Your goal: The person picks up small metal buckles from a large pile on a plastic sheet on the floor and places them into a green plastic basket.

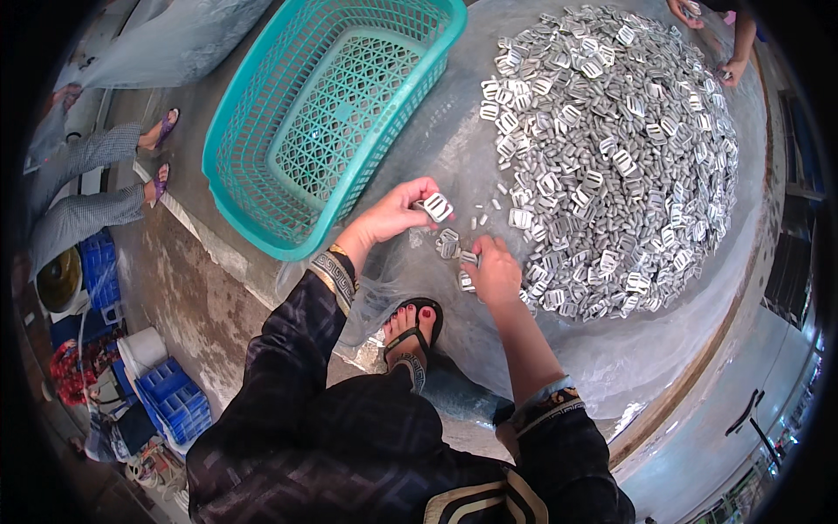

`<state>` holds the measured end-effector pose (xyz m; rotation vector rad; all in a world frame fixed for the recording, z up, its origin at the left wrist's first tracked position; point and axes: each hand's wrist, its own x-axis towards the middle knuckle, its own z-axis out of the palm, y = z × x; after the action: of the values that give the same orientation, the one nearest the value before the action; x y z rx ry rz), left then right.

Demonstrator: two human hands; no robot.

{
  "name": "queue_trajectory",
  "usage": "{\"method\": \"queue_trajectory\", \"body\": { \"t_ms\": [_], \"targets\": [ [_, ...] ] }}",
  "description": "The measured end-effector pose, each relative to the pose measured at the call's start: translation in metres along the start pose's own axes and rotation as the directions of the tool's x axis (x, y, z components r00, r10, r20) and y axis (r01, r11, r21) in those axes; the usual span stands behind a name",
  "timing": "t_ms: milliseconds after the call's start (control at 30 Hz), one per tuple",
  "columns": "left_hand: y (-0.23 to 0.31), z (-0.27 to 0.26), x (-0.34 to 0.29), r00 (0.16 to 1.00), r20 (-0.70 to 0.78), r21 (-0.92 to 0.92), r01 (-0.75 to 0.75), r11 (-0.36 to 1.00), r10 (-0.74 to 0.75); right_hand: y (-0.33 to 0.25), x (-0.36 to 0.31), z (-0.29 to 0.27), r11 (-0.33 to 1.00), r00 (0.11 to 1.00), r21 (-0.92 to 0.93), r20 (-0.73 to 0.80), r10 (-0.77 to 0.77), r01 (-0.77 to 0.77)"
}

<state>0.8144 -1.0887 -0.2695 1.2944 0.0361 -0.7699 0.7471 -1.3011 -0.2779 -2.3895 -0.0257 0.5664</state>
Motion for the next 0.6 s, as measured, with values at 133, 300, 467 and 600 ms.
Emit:
{"method": "queue_trajectory", "body": {
  "t_ms": [133,300,467,600],
  "targets": [
    [-0.004,0.001,-0.004,0.999,0.028,0.494,-0.046,0.868,0.037,0.025,0.008,0.002,0.746,0.995,0.659,0.035,0.096,-0.095],
    [-0.017,0.034,-0.007,0.991,-0.092,0.9,0.041,0.434,0.097,0.028,0.006,-0.022,0.333,0.957,0.897,0.28,0.079,-0.29],
    [-0.016,0.012,0.0,0.998,-0.033,0.503,-0.023,0.864,0.046,0.005,-0.018,-0.003,0.995,0.996,-0.06,0.036,-0.078,0.08],
    [-0.018,0.004,0.005,0.987,-0.136,0.632,0.017,0.775,0.089,0.017,-0.021,0.007,0.994,0.994,0.039,0.027,-0.107,0.106]
  ]
}}
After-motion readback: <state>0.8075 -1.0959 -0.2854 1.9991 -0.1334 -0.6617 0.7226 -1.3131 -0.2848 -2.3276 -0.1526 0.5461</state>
